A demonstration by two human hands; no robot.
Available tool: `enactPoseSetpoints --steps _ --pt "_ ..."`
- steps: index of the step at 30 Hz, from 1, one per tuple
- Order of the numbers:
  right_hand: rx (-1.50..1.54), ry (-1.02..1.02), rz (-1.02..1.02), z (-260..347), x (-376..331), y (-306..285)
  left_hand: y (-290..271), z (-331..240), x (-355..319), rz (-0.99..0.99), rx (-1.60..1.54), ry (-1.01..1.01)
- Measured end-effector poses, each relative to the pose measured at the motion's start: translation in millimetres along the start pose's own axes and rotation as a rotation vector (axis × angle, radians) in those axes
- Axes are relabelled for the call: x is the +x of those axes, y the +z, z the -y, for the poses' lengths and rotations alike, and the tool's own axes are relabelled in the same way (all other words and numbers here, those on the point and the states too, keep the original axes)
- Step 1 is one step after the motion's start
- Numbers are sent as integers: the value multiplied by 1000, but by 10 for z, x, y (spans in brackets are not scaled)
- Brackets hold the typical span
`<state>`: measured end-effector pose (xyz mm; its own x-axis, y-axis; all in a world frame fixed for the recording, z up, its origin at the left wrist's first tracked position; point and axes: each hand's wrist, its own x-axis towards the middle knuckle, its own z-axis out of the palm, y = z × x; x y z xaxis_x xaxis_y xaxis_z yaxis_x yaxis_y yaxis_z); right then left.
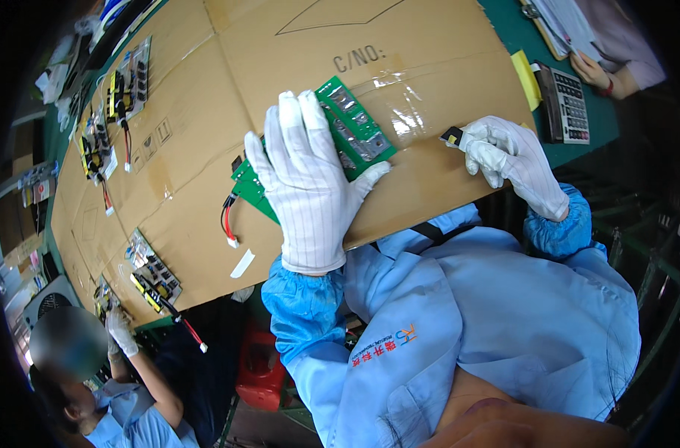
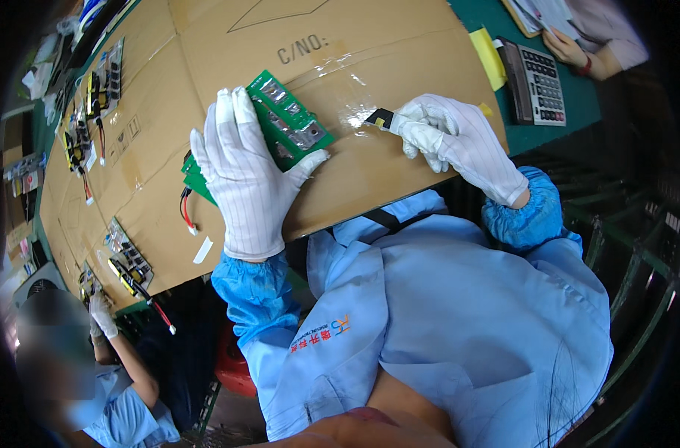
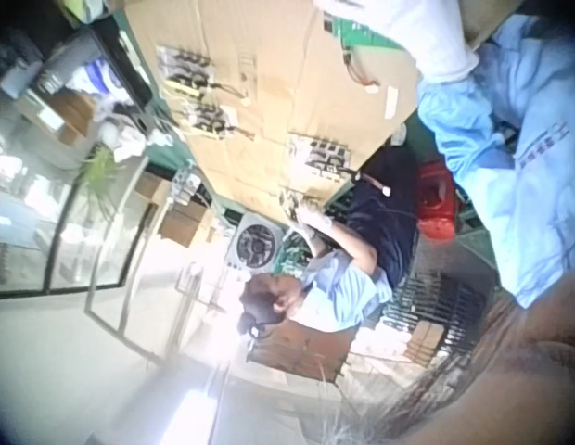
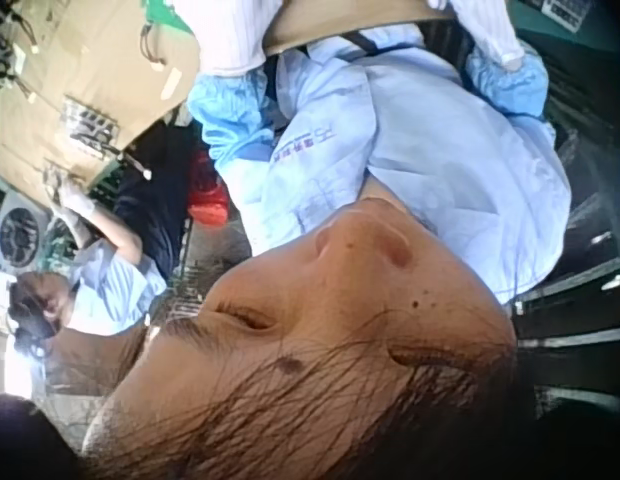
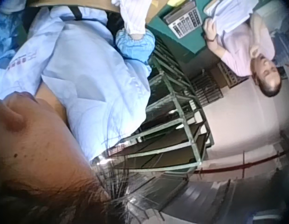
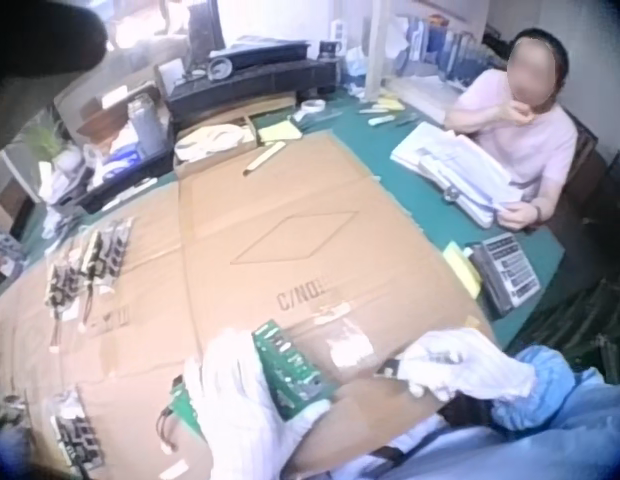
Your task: The person scrapes circuit boards using a blade tool, adjusts the attached wires and components by hand, and places the boards onto the workbench.
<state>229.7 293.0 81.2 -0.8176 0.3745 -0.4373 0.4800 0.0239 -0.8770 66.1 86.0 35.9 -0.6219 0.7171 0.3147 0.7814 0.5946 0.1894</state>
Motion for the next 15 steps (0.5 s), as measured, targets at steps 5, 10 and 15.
enactPoseSetpoints --steps 5,10,15 --pt "-204 -141 -346 -267 -182 -69 -30 -10 13 9 -45 -2" --pt "-1044 -404 -519 -688 -432 -276 -36 -9 4 3 -24 0" --pt "-1217 -374 -444 -896 -504 -261 -39 -37 17 7 6 5"
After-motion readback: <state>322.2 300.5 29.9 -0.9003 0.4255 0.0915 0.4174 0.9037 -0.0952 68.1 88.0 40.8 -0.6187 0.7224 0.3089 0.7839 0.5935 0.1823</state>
